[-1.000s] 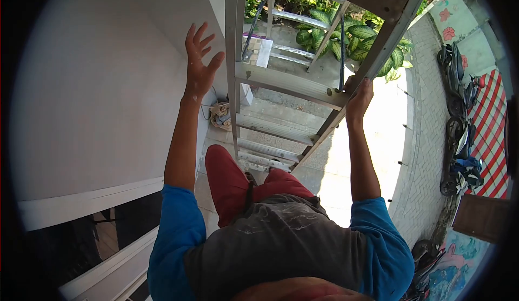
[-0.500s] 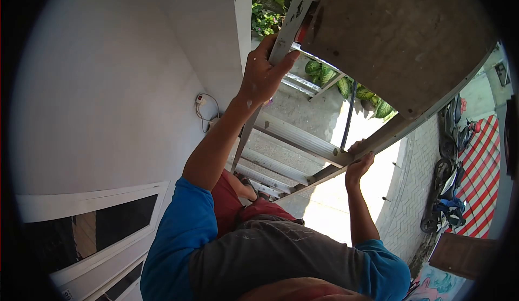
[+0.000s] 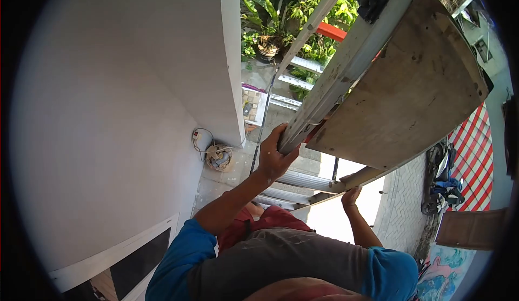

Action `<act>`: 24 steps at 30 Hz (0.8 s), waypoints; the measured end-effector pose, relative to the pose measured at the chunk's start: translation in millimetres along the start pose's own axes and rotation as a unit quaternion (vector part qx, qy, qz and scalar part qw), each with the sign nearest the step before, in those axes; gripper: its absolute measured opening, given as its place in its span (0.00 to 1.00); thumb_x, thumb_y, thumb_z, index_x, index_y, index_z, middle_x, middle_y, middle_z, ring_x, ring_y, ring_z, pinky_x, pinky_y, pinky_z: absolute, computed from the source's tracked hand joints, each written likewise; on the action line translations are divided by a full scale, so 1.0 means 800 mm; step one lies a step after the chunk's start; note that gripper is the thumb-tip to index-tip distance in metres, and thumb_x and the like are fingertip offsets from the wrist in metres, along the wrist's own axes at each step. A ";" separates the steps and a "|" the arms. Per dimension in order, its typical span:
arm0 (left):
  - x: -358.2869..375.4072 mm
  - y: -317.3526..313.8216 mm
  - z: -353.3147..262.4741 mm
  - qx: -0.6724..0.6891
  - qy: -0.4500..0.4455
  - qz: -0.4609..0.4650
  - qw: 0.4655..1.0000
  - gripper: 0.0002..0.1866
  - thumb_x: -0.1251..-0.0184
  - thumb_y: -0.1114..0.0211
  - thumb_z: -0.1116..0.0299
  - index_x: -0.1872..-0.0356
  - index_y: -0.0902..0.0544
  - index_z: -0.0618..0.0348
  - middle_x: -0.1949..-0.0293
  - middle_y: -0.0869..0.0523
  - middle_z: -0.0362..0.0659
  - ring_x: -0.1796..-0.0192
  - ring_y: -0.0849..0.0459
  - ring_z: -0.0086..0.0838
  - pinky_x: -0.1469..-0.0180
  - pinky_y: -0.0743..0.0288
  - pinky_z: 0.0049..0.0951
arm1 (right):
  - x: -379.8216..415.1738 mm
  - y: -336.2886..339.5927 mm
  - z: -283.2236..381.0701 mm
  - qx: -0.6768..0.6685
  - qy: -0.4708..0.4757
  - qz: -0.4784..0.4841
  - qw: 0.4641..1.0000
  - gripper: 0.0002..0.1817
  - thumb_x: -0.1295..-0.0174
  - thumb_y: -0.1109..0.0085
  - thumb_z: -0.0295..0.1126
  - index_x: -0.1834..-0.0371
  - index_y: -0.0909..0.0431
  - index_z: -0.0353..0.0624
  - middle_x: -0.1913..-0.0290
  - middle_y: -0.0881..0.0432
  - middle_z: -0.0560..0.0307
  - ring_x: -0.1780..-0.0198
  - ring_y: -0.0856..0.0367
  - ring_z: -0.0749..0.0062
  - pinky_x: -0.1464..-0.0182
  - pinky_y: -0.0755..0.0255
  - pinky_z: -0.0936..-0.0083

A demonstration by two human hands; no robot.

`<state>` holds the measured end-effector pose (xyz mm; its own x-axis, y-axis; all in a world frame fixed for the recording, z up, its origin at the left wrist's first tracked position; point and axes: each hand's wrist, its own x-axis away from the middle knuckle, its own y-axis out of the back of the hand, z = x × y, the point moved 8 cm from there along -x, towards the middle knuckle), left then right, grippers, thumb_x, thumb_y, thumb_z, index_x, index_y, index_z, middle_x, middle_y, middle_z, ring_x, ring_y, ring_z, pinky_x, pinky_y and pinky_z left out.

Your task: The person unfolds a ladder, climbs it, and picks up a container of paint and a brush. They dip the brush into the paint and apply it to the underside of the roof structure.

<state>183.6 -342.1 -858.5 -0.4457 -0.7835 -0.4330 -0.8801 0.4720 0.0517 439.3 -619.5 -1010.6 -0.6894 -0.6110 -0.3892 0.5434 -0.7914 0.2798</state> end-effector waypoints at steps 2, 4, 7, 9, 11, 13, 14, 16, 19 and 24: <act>-0.005 0.002 0.000 0.002 0.010 -0.010 1.000 0.30 0.37 0.28 0.62 0.37 0.26 0.66 0.55 0.12 0.56 0.56 0.10 0.40 0.51 0.19 0.36 | 0.000 0.008 0.014 0.062 0.011 0.022 0.998 0.49 0.27 0.75 0.72 0.63 0.20 0.31 0.63 0.16 0.43 0.62 0.17 0.55 0.55 0.24 0.60; -0.003 0.000 -0.001 -0.016 0.024 0.001 1.000 0.30 0.37 0.29 0.63 0.37 0.26 0.66 0.55 0.12 0.56 0.56 0.10 0.40 0.51 0.19 0.36 | -0.007 0.035 0.029 0.117 0.066 0.064 0.989 0.40 0.23 0.67 0.62 0.55 0.20 0.29 0.59 0.16 0.41 0.58 0.17 0.53 0.54 0.23 0.61; -0.003 0.001 0.002 -0.050 0.027 0.007 0.998 0.29 0.38 0.30 0.66 0.37 0.27 0.66 0.56 0.12 0.56 0.56 0.10 0.41 0.52 0.19 0.37 | -0.031 0.087 0.051 0.147 0.091 0.046 0.984 0.29 0.26 0.53 0.45 0.37 0.29 0.28 0.51 0.17 0.40 0.60 0.15 0.54 0.58 0.22 0.67; -0.004 0.002 -0.005 -0.065 0.034 0.008 0.997 0.30 0.40 0.32 0.69 0.37 0.28 0.66 0.55 0.13 0.57 0.55 0.10 0.46 0.51 0.18 0.38 | -0.083 0.156 0.072 0.097 0.040 -0.083 0.991 0.27 0.26 0.54 0.45 0.39 0.29 0.29 0.49 0.20 0.46 0.64 0.15 0.64 0.61 0.22 0.68; -0.006 0.004 0.003 -0.079 0.017 0.003 0.997 0.30 0.41 0.32 0.69 0.37 0.28 0.66 0.55 0.13 0.58 0.54 0.10 0.48 0.50 0.18 0.39 | -0.164 0.220 0.108 0.081 0.054 -0.204 0.974 0.21 0.25 0.53 0.37 0.38 0.30 0.30 0.50 0.21 0.48 0.64 0.18 0.70 0.61 0.21 0.74; -0.004 0.003 0.007 -0.078 0.000 0.007 0.997 0.31 0.43 0.30 0.70 0.37 0.28 0.66 0.54 0.14 0.60 0.51 0.11 0.53 0.48 0.18 0.40 | -0.262 0.253 0.219 0.089 0.135 -0.277 0.947 0.21 0.25 0.48 0.36 0.38 0.30 0.31 0.49 0.21 0.48 0.57 0.18 0.69 0.58 0.20 0.75; -0.002 0.007 0.007 -0.083 0.017 -0.029 0.996 0.31 0.43 0.30 0.70 0.37 0.28 0.66 0.54 0.14 0.60 0.51 0.11 0.53 0.48 0.18 0.40 | -0.303 0.265 0.284 0.100 0.183 -0.301 0.930 0.21 0.25 0.48 0.38 0.40 0.27 0.30 0.46 0.20 0.46 0.52 0.18 0.67 0.54 0.20 0.72; -0.004 0.001 0.001 -0.064 0.012 0.015 0.998 0.32 0.44 0.30 0.70 0.36 0.27 0.63 0.54 0.14 0.58 0.52 0.11 0.51 0.48 0.19 0.40 | -0.391 0.296 0.387 0.279 0.258 -0.301 0.875 0.25 0.22 0.55 0.42 0.38 0.27 0.29 0.41 0.20 0.43 0.45 0.16 0.57 0.48 0.18 0.67; -0.005 0.006 -0.002 -0.091 0.048 -0.019 0.995 0.32 0.45 0.29 0.70 0.37 0.26 0.60 0.54 0.13 0.57 0.53 0.11 0.50 0.50 0.19 0.39 | -0.515 0.268 0.487 0.006 0.275 -0.041 0.960 0.25 0.19 0.61 0.41 0.35 0.29 0.29 0.37 0.21 0.42 0.37 0.21 0.52 0.35 0.26 0.58; -0.007 -0.001 -0.004 -0.119 0.011 -0.012 0.993 0.32 0.46 0.29 0.70 0.37 0.26 0.60 0.54 0.13 0.54 0.53 0.11 0.50 0.50 0.19 0.40 | -0.604 0.163 0.525 -0.020 0.143 0.126 0.981 0.29 0.18 0.62 0.47 0.28 0.32 0.33 0.31 0.23 0.43 0.27 0.28 0.58 0.23 0.43 0.57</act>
<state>186.4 -339.3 -852.9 -0.4244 -0.8032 -0.4181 -0.9035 0.3452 0.2539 642.0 -435.7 -417.2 -0.3709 -0.7524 -0.5443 0.7011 -0.6113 0.3672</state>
